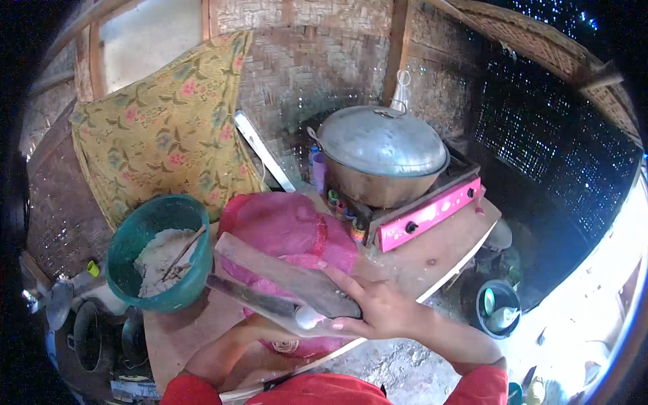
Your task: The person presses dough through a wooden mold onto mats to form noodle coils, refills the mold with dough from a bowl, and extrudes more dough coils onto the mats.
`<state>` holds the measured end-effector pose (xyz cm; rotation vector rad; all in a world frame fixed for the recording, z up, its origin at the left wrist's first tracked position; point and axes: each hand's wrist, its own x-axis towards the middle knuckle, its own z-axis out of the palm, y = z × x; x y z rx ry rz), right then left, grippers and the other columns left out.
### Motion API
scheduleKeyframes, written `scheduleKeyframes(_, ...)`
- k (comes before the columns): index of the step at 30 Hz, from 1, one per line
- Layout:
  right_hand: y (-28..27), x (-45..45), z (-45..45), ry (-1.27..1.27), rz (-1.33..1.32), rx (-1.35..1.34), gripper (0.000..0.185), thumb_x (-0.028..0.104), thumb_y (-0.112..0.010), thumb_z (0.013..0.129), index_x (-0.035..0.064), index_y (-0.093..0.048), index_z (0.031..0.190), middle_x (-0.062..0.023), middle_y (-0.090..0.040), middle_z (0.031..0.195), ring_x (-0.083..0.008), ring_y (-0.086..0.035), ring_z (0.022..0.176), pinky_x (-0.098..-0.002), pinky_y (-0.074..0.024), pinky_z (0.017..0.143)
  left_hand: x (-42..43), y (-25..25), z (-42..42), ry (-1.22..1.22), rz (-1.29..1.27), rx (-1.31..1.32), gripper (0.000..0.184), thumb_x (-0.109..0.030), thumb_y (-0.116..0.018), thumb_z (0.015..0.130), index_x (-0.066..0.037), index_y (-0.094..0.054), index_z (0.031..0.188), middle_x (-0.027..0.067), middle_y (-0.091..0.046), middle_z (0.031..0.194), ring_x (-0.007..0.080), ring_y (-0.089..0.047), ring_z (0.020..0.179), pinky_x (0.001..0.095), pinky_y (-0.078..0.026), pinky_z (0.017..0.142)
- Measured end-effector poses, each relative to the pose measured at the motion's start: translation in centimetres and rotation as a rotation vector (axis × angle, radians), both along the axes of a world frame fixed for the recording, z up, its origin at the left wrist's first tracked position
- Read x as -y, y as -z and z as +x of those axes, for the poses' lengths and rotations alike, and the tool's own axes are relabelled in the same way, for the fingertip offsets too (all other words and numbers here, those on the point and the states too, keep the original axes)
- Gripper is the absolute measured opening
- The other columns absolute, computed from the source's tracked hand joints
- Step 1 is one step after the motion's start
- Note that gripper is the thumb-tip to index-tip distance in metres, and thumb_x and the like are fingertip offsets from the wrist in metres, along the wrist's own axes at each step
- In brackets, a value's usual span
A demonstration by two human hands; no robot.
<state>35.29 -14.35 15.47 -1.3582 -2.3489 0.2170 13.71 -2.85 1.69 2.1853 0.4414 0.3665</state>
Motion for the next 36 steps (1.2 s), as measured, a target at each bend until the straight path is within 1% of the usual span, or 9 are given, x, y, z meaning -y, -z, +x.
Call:
scheduleKeyframes(6, 3.1, 0.7, -0.2, 0.201, -0.348, -0.129, 0.074, 0.041, -0.051, 0.089, 0.0075, -0.016, 0.145, -0.032, -0.059, 0.1, -0.0445, -0.059, 0.096, -0.0482, -0.0459, 0.084, 1.0, 3.3, 1.6, 0.138, -0.469, -0.048, 0.046, -0.021, -0.072, 0.081, -0.005, -0.054, 0.12, 0.0075, -0.058, 0.116, 0.014, -0.053, 0.105, 0.0283, -0.042, 0.092)
scheduleKeyframes(10, 7.7, -2.0, 1.7, 0.225, -0.274, -0.232, 0.076, 0.051, -0.048, 0.089, 0.0062, -0.019, 0.144, -0.0245, -0.058, 0.114, -0.0387, -0.058, 0.102, -0.0435, -0.0446, 0.089, -1.0, 1.3, 2.0, -0.034, -0.731, -0.421, 0.037, -0.016, -0.077, 0.075, -0.006, -0.061, 0.106, 0.003, -0.063, 0.093, 0.0128, -0.057, 0.088, 0.0299, -0.047, 0.078)
scheduleKeyframes(12, 7.9, -2.2, 4.1, 0.118, -1.148, -0.905, 0.082, 0.063, -0.043, 0.087, 0.0048, -0.026, 0.142, -0.0148, -0.055, 0.124, -0.0269, -0.057, 0.104, -0.036, -0.0441, 0.089, -1.0, -2.2, 1.1, -0.055, -0.729, -0.402, 0.04, -0.016, -0.078, 0.074, -0.006, -0.06, 0.108, 0.0042, -0.061, 0.098, 0.0132, -0.057, 0.092, 0.0294, -0.047, 0.079)
scheduleKeyframes(14, 10.8, -1.1, 4.6, -0.094, -1.258, -0.98, 0.094, 0.075, -0.037, 0.081, 0.0016, -0.031, 0.14, -0.0082, -0.053, 0.123, -0.0162, -0.053, 0.099, -0.029, -0.0438, 0.082, -1.5, -3.2, -0.1, -0.078, -0.718, -0.369, 0.043, -0.015, -0.078, 0.073, -0.006, -0.059, 0.11, 0.0054, -0.06, 0.103, 0.0135, -0.056, 0.096, 0.0289, -0.047, 0.08)
scheduleKeyframes(16, 11.6, 0.4, 2.8, -0.389, -1.347, -1.252, 0.097, 0.076, -0.036, 0.08, -0.0006, -0.032, 0.14, -0.009, -0.056, 0.112, -0.0139, -0.052, 0.093, -0.0252, -0.042, 0.074, -2.0, -3.4, -1.6, 0.1, 0.0, 0.346, 0.055, -0.02, -0.076, 0.076, -0.006, -0.048, 0.122, 0.008, -0.055, 0.109, 0.015, -0.057, 0.094, 0.0294, -0.05, 0.076)
scheduleKeyframes(20, 13.7, -0.3, 3.1, -0.121, -1.191, -1.119, 0.103, 0.078, -0.038, 0.077, -0.0041, -0.032, 0.138, -0.0111, -0.057, 0.102, -0.0176, -0.053, 0.084, -0.0256, -0.0405, 0.07, -4.2, -8.1, -1.7, -0.079, -0.909, 1.042, 0.099, -0.074, -0.047, 0.076, -0.012, -0.014, 0.146, 0.0107, -0.04, 0.136, 0.0272, -0.044, 0.123, 0.05, -0.042, 0.096)
scheduleKeyframes(22, 12.6, -1.0, 2.5, -0.097, -1.23, -1.081, 0.107, 0.081, -0.036, 0.075, -0.0062, -0.031, 0.138, -0.0134, -0.057, 0.105, -0.0184, -0.055, 0.084, -0.0258, -0.0412, 0.07, -5.5, -9.1, -1.3, -0.043, -0.991, 1.151, 0.104, -0.085, -0.023, 0.073, -0.012, -0.013, 0.146, 0.014, -0.039, 0.137, 0.0301, -0.044, 0.123, 0.0547, -0.036, 0.099)
scheduleKeyframes(28, 11.7, -1.4, 2.9, -0.461, -1.547, -1.32, 0.127, 0.091, -0.031, 0.065, -0.0131, -0.022, 0.138, -0.0249, -0.053, 0.115, -0.0272, -0.057, 0.098, -0.0327, -0.0445, 0.077, -6.5, -10.6, 1.0, 0.251, -1.076, 1.244, 0.099, -0.078, -0.036, 0.079, -0.004, -0.023, 0.143, 0.0215, -0.044, 0.13, 0.0363, -0.042, 0.123, 0.0523, -0.028, 0.107)
scheduleKeyframes(36, 12.5, -3.9, 3.0, -0.177, -1.58, -1.07, 0.118, 0.087, -0.027, 0.072, -0.0087, -0.023, 0.14, -0.027, -0.05, 0.124, -0.0336, -0.053, 0.112, -0.0422, -0.0408, 0.095, -12.2, -2.7, -0.6, 0.077, -1.361, 1.312, 0.074, -0.071, -0.037, 0.084, -0.002, -0.059, 0.1, 0.0162, -0.062, 0.099, 0.0327, -0.057, 0.098, 0.0473, -0.038, 0.098)
